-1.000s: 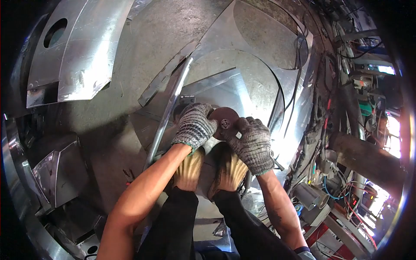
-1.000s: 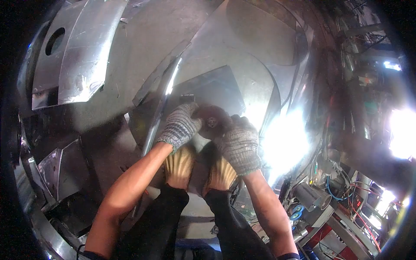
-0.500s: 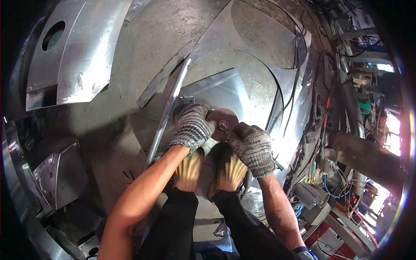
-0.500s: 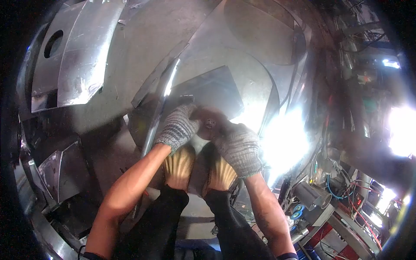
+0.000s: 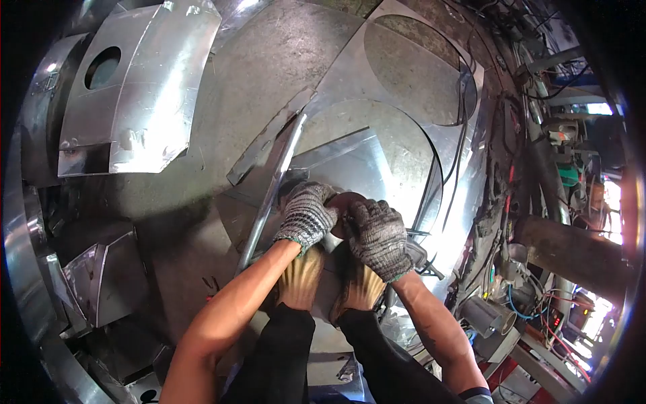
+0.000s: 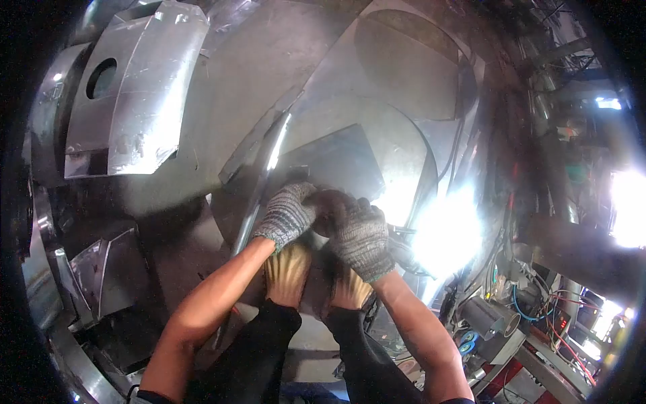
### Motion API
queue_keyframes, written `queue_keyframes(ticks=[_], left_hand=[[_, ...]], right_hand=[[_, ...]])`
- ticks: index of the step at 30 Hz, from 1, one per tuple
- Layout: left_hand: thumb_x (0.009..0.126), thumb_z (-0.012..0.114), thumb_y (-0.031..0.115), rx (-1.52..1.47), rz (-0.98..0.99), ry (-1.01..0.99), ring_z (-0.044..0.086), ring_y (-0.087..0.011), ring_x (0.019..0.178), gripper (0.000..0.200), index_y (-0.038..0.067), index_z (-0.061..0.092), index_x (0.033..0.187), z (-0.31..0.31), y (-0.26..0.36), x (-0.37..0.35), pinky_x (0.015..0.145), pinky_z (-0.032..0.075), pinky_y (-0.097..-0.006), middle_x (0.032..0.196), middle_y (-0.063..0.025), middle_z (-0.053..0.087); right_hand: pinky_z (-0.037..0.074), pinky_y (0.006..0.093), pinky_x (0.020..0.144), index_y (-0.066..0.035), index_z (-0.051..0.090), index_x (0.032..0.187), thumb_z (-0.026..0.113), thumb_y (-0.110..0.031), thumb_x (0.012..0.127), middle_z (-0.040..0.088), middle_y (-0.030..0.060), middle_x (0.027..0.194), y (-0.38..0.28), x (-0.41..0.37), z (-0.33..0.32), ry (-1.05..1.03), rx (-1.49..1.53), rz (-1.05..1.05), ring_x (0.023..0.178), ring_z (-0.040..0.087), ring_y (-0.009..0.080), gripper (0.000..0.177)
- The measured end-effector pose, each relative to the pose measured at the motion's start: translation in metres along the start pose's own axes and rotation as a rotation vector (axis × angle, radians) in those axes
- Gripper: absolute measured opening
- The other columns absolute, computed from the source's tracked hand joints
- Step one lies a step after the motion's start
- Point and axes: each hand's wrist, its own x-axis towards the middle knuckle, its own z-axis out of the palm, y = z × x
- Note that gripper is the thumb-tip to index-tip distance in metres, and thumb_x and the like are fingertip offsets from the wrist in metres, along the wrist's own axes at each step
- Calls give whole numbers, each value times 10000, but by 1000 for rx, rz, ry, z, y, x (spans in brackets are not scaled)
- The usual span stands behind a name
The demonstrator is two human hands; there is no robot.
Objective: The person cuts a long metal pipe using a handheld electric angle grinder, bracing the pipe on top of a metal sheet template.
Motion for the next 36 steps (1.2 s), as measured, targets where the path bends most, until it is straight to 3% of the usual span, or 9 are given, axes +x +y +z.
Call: queue_keyframes(ticks=[5,9,10,15,16,19,23,28,36], left_hand=[[819,727,272,-118,-35,4,669,-379,1124,380,96,759,1154,11,-11,4,1039,492,-472,1145,-198,733],[901,668,278,-468,-24,22,678,-289,986,318,38,730,1100,22,-42,-2,899,530,-414,1031,-171,729],[954,616,193,-783,-146,-43,667,-234,984,254,30,722,1118,16,-32,-10,879,542,-377,1057,-130,731],[893,727,75,-565,176,-144,643,-234,1218,490,63,573,1359,22,-26,-14,1079,495,-366,1302,-119,692],[914,742,224,-402,182,-252,584,-235,1338,576,38,575,1433,37,-45,-1,1114,459,-385,1416,-134,655],[903,745,233,-574,172,-325,583,-288,1341,616,84,557,1470,115,-108,39,1123,458,-386,1423,-168,636],[883,751,211,-497,410,-307,628,-318,1229,586,120,593,1440,38,-16,-8,1059,509,-418,1396,-163,621],[899,739,314,137,1189,-276,619,-384,1189,654,139,533,1494,-99,158,-75,1034,501,-532,1379,-169,607],[785,758,335,331,1340,-429,615,-476,1133,520,95,688,1241,-55,214,-98,967,523,-550,1265,-286,618]], right_hand=[[527,515,807,-64,667,1156,738,-298,883,686,189,1051,-4,-4,-3,6,4,68,957,651,389,366],[351,582,1177,-197,454,1545,730,-454,826,423,231,1577,-19,14,-21,-302,7,120,1412,409,479,811],[341,624,1176,-173,444,1550,660,-403,885,423,251,1574,7,3,14,-157,-11,-164,1366,450,500,736],[481,564,1025,-126,568,1410,646,-400,950,608,297,1264,30,38,-17,-253,102,-104,1244,558,476,541],[463,572,1053,-139,532,1460,645,-427,952,603,297,1291,41,31,22,-171,80,-51,1282,538,485,594],[444,544,1106,-160,475,1532,721,-475,892,567,296,1399,24,51,-38,-573,284,39,1304,532,492,755],[491,507,1094,-116,515,1496,810,-367,827,583,249,1335,19,19,-125,-444,448,137,1270,576,446,774],[458,398,1140,-57,418,1562,848,-191,783,539,143,1499,34,-54,-189,-246,1261,1,1386,511,249,899],[384,379,1191,-38,346,1608,910,-198,792,533,110,1472,40,-154,-167,39,1366,108,1378,480,217,1005]])
